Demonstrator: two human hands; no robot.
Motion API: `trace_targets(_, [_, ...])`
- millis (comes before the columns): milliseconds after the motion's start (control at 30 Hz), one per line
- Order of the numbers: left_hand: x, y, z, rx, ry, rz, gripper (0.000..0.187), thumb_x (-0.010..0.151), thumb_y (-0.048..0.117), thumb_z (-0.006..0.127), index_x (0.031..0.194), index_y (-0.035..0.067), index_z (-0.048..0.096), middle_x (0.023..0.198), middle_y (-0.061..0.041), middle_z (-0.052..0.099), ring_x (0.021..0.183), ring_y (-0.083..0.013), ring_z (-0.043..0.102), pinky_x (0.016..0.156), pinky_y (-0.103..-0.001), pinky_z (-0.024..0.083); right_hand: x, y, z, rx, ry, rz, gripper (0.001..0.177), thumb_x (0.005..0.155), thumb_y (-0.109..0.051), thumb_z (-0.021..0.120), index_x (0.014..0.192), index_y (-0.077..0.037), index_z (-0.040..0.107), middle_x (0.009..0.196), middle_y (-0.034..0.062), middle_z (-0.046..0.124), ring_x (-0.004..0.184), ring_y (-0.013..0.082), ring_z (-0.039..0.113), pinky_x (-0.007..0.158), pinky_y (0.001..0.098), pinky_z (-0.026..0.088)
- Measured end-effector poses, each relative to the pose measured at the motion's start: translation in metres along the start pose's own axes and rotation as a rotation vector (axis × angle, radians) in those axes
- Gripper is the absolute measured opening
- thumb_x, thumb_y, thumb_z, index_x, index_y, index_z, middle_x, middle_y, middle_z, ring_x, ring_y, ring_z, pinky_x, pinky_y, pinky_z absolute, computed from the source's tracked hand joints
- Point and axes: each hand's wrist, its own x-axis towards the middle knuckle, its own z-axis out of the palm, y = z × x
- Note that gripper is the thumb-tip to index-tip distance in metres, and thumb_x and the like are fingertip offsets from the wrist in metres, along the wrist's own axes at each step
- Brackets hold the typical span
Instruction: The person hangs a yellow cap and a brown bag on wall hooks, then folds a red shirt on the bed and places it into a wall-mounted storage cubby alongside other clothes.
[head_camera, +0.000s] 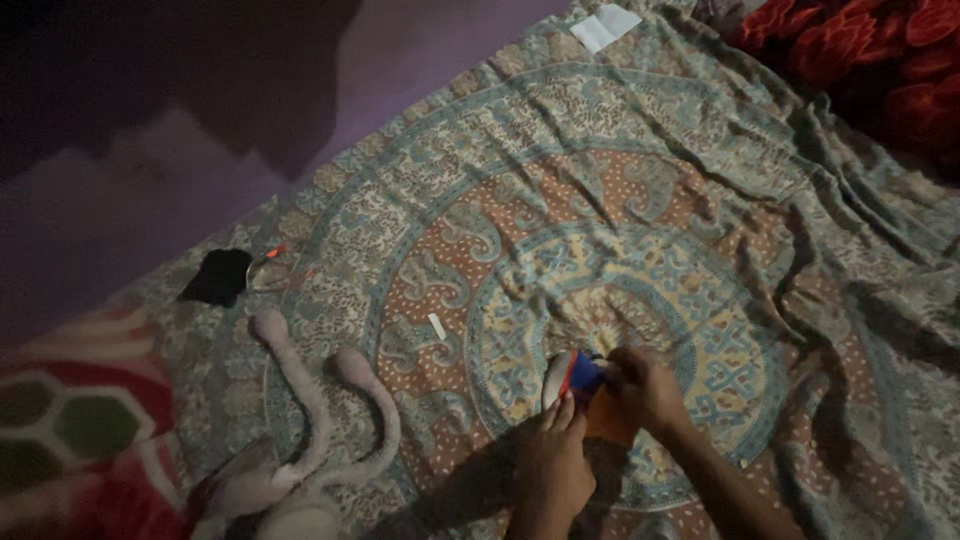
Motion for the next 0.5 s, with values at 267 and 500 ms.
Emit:
trace_targets(267, [-0.055, 0.007, 0.014, 0.070, 0.059, 0.078, 0.073, 0.076, -0.003, 0.065, 0.147, -0.004, 0.044, 0.171, -0.023, 0.020, 0.151, -0.0388, 0.018, 0.117, -0.057, 0.014, -0.028, 0.008, -0.011, -0.020, -0.173, 0.010, 0.030, 0.095, -0.028, 0.067, 0.114, -0.005, 0.069, 0.094, 0.0158, 0.075, 0.085, 0.0262, 0.073, 0.075, 0.0412, 0.057])
trace_targets(500, [-0.051, -0.051, 0.038, -0.199, 0.091, 0.095, 0.047, 0.090, 0.003, 0.063, 0.137, 0.003, 0.061, 0.155, -0.018, 0.049, 0.135, -0.0342, 0.053, 0.104, -0.045, 0.049, -0.063, -0.011, -0.027, 0.170, -0.321, -0.058, 0.034, 0.105, -0.023, 0.057, 0.132, -0.002, 0.060, 0.103, 0.0066, 0.069, 0.090, 0.0192, 0.064, 0.077, 0.0359, 0.052])
